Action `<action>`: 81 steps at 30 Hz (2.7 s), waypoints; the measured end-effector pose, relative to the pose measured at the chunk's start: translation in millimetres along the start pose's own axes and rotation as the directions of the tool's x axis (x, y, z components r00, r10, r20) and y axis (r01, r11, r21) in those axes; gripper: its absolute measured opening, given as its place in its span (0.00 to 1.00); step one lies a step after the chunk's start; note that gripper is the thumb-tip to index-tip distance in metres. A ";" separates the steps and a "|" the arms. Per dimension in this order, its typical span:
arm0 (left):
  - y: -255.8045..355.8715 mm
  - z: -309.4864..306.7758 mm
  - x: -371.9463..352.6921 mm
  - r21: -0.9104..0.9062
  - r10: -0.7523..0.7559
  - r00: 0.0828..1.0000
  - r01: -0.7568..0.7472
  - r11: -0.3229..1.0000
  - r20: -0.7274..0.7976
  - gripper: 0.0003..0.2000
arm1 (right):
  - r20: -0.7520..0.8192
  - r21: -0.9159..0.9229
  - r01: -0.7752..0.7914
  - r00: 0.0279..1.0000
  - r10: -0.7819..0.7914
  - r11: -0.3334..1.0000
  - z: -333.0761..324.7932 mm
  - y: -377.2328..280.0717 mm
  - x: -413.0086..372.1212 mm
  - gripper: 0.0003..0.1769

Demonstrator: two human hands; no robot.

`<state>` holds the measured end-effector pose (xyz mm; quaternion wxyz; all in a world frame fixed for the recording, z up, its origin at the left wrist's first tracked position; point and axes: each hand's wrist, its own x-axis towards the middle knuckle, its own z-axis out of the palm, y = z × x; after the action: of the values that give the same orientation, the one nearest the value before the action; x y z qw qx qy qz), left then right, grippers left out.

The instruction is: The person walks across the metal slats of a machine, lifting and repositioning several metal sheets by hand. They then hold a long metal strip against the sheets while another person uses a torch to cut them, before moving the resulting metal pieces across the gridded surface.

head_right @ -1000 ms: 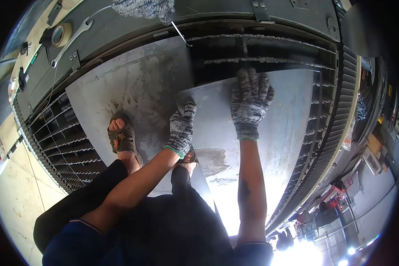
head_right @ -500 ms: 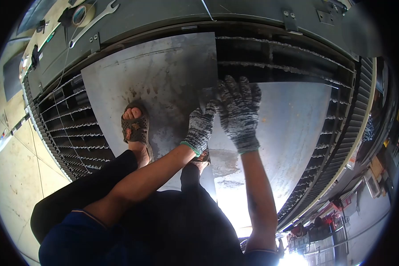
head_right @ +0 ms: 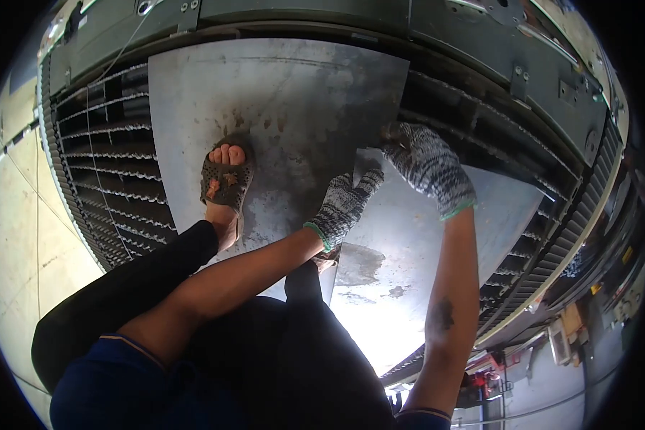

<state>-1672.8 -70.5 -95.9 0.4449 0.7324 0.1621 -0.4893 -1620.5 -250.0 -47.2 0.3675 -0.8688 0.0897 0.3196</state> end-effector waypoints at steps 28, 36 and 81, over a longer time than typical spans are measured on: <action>124.4 39.6 4.3 0.533 0.734 0.629 -0.725 0.436 0.254 0.24 | -0.488 0.648 0.658 -0.027 0.872 0.383 15.3 124.2 -180.9 0.40; 150.9 63.5 38.8 0.699 0.206 0.757 -0.652 0.294 0.620 0.36 | -0.505 0.343 0.884 -0.113 0.856 0.318 -29.0 143.2 -184.5 0.25; 316.1 -62.9 12.0 0.463 0.314 0.347 -0.745 -0.480 0.884 0.22 | -0.861 -0.010 -0.495 0.446 0.244 0.869 -343.7 -20.3 -49.1 0.19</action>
<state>-1418.5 -196.2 57.5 0.0237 0.6582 -0.7198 -0.2193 -1482.6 -478.6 175.8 0.0817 -0.9111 0.4003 -0.0544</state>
